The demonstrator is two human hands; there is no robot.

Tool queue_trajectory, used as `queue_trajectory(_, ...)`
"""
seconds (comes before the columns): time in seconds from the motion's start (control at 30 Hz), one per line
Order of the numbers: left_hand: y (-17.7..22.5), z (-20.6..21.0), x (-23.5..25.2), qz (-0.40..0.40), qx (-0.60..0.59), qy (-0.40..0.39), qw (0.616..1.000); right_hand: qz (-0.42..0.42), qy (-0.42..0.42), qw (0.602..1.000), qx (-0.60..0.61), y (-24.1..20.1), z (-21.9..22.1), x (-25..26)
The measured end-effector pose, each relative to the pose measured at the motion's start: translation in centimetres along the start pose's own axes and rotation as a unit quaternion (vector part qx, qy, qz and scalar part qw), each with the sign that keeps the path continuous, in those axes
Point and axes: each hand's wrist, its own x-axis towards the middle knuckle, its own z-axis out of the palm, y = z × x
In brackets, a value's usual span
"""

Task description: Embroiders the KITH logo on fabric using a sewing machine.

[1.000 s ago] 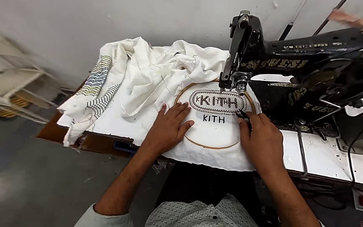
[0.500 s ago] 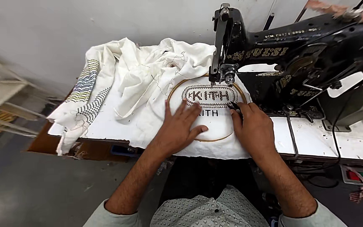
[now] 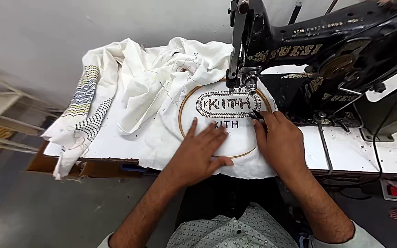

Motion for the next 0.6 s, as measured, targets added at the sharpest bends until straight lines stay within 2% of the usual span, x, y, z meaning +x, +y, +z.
queue_trajectory(0.07, 1.4, 0.2, 0.1, 0.074, -0.077, 0.009, 0.994, 0.001, 0.001, 1.000, 0.004, -0.1, -0.1, 0.0)
queue_trajectory(0.13, 1.5, -0.1, 0.3, 0.101, -0.129, 0.036, 0.986, 0.001, 0.001, 1.000, 0.005, 0.0, -0.1, 0.0)
queue_trajectory(0.2, 0.0, -0.6, 0.2, 0.064, -0.072, 0.052, 0.994, 0.003, -0.001, 1.000, 0.002, 0.3, -0.1, 0.2)
queue_trajectory(0.3, -3.1, -1.8, -0.4, -0.043, 0.031, 0.039, 0.998, 0.012, -0.010, 1.000, -0.008, 1.1, -0.2, 1.0)
queue_trajectory(0.37, -4.9, -2.1, -1.0, -0.089, 0.048, 0.025, 0.995, 0.017, -0.013, 1.000, -0.015, 1.6, -0.3, 1.7)
queue_trajectory(0.47, -5.9, -1.7, -1.4, -0.105, 0.024, 0.025, 0.994, 0.024, -0.028, 0.999, -0.027, 1.8, -0.3, 2.5)
queue_trajectory(0.6, -5.2, -0.9, -0.4, -0.138, 0.045, 0.024, 0.989, 0.032, -0.050, 0.998, -0.035, 1.8, -0.4, 3.7)
